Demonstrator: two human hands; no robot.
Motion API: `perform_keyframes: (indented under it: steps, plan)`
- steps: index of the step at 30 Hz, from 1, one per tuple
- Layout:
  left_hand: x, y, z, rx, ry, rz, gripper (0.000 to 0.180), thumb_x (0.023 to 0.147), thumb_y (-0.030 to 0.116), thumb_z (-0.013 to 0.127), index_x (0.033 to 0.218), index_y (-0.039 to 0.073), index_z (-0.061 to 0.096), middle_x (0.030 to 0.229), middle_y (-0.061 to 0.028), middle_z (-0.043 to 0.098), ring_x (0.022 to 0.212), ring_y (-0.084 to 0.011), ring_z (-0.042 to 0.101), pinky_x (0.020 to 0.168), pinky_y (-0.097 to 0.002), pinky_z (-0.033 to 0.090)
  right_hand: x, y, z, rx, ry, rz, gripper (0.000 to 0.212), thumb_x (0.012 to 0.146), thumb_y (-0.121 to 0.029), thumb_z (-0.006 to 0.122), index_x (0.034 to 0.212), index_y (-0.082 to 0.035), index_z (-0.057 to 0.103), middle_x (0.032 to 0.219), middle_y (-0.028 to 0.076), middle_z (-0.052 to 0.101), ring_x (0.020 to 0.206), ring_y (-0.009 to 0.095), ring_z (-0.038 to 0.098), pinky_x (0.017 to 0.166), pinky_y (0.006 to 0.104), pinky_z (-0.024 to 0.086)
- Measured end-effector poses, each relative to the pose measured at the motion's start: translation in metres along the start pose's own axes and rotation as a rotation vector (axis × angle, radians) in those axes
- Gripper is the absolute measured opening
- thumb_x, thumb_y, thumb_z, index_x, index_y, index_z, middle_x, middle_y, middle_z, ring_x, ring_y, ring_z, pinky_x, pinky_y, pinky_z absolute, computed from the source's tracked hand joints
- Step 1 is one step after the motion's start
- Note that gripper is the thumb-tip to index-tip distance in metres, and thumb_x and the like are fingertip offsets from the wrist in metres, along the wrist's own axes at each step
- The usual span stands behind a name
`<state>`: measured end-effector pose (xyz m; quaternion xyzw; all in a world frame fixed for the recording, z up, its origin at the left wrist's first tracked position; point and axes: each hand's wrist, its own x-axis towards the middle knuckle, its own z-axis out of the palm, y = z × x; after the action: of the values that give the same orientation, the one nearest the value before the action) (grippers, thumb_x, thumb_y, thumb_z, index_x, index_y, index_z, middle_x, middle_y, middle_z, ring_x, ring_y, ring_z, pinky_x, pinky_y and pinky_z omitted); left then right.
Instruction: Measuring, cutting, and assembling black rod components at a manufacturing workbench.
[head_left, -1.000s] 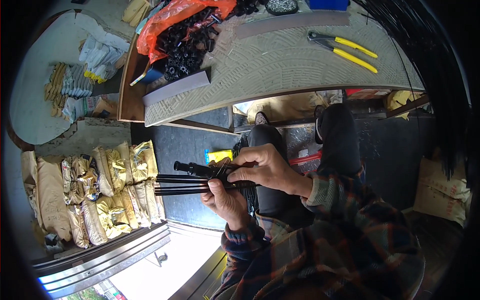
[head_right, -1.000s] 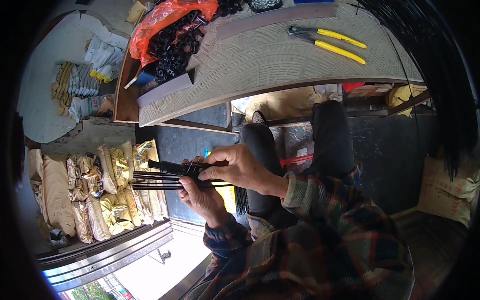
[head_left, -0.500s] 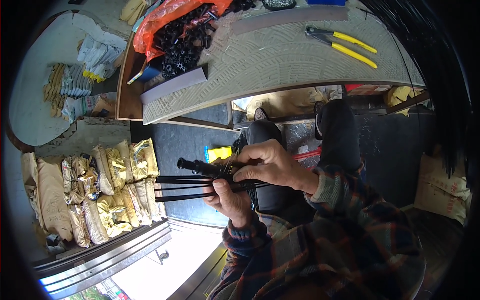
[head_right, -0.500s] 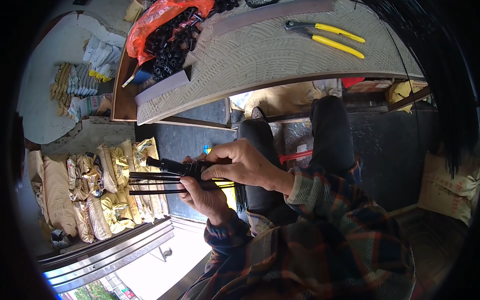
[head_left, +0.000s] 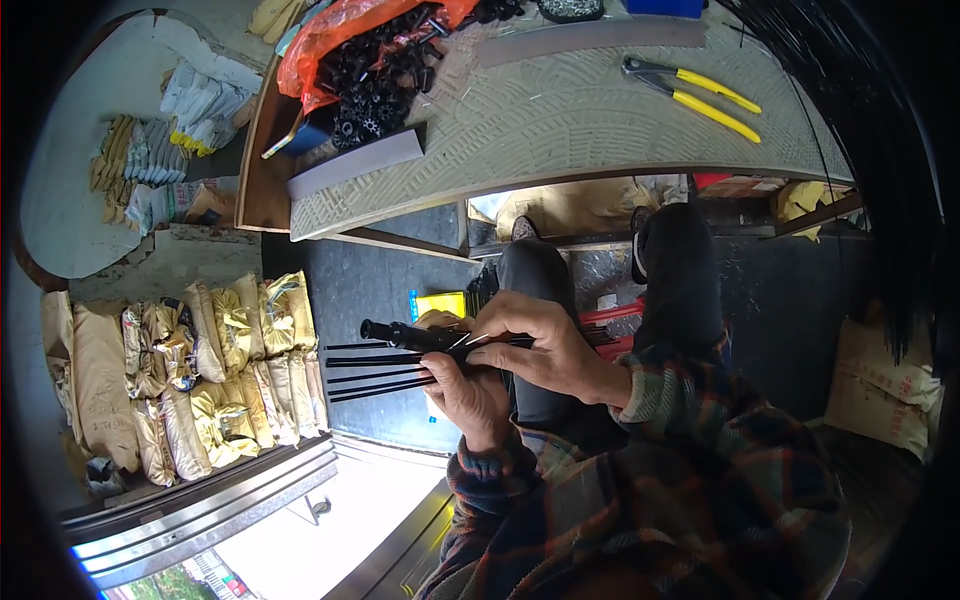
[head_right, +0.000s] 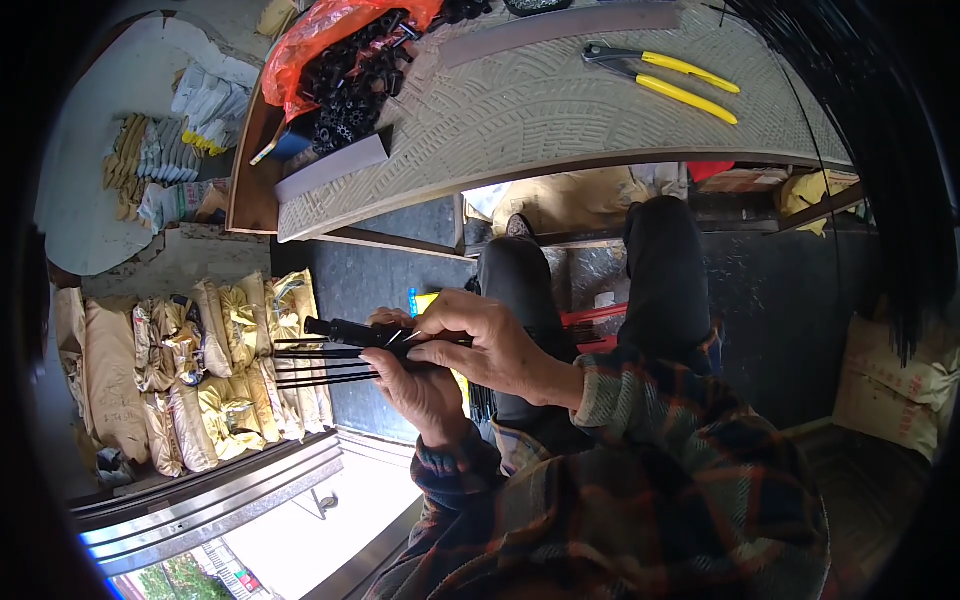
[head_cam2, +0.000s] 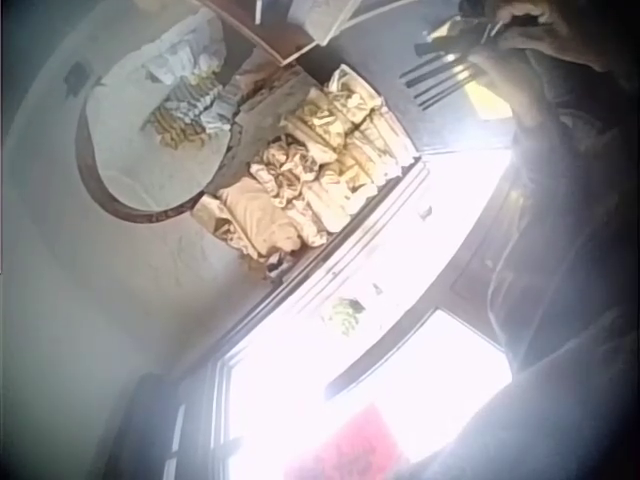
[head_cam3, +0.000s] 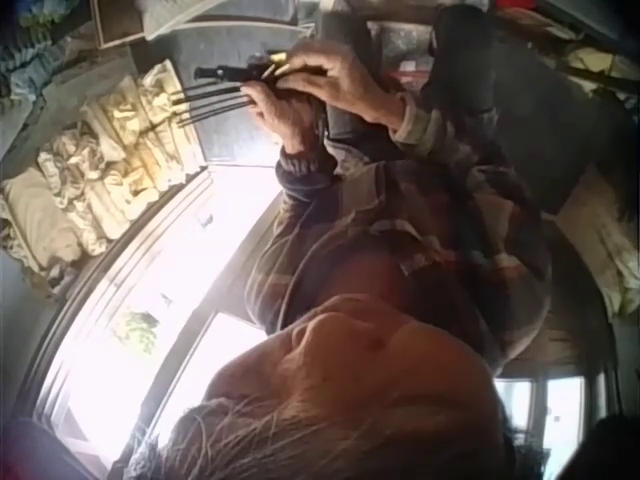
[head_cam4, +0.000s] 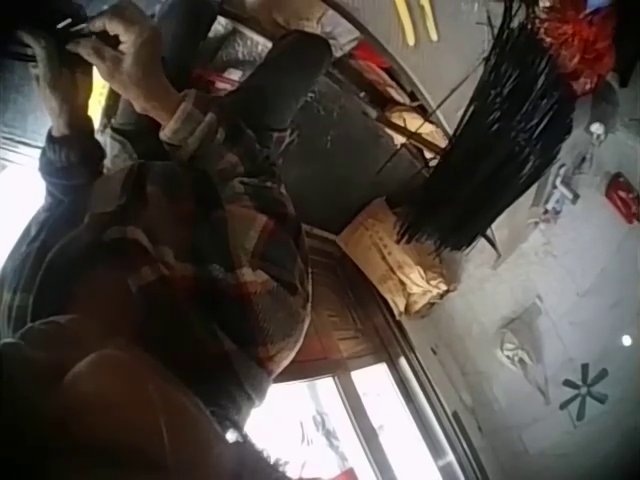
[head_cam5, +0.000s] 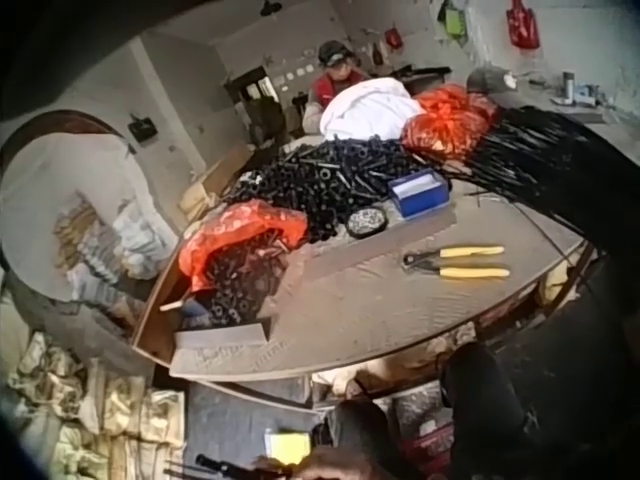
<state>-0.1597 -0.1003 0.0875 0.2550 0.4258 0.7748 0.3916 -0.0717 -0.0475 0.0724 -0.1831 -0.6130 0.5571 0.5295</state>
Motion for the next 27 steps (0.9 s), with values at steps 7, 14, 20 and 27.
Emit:
perform_keyframes:
  steps: [7, 14, 20, 27]
  plan:
    - [-0.003, -0.005, 0.000, 0.021, 0.024, 0.089, 0.045, 0.089, 0.041, 0.052, 0.104, -0.001, 0.048, 0.093, -0.0081, 0.052, 0.084, -0.0141, 0.052, 0.079, -0.0264, 0.043, -0.002, -0.001, 0.001, -0.126, -0.001, 0.023, 0.016, 0.072, -0.003, 0.071, 0.085, 0.002, 0.063, 0.078, 0.008, 0.060, 0.072, 0.015, 0.058, 0.061, 0.0255, 0.045]
    - [0.001, -0.011, 0.002, 0.155, 0.057, 0.282, 0.050, 0.090, 0.046, 0.046, 0.101, -0.003, 0.048, 0.090, -0.0095, 0.051, 0.081, -0.0152, 0.051, 0.073, -0.0260, 0.042, 0.005, -0.003, -0.005, 0.034, -0.062, 0.168, 0.013, 0.073, -0.006, 0.071, 0.080, 0.003, 0.065, 0.071, 0.007, 0.061, 0.064, 0.013, 0.057, 0.055, 0.0247, 0.044]
    - [0.007, -0.013, 0.007, 0.453, 0.008, 0.391, 0.059, 0.089, 0.059, 0.033, 0.087, 0.001, 0.043, 0.081, -0.0073, 0.043, 0.074, -0.0163, 0.045, 0.069, -0.0283, 0.039, -0.002, -0.012, 0.000, 0.045, -0.013, 0.239, 0.018, 0.071, -0.008, 0.073, 0.082, 0.000, 0.062, 0.075, 0.006, 0.060, 0.064, 0.011, 0.057, 0.056, 0.0237, 0.044]
    - [0.006, -0.006, 0.012, 0.481, -0.105, 0.359, 0.057, 0.089, 0.060, 0.029, 0.082, 0.004, 0.039, 0.080, -0.0065, 0.039, 0.073, -0.0164, 0.041, 0.069, -0.0290, 0.037, -0.008, 0.002, -0.002, 0.025, -0.059, 0.058, 0.034, 0.069, -0.006, 0.076, 0.094, -0.005, 0.052, 0.096, 0.003, 0.047, 0.088, 0.010, 0.048, 0.077, 0.0258, 0.041]
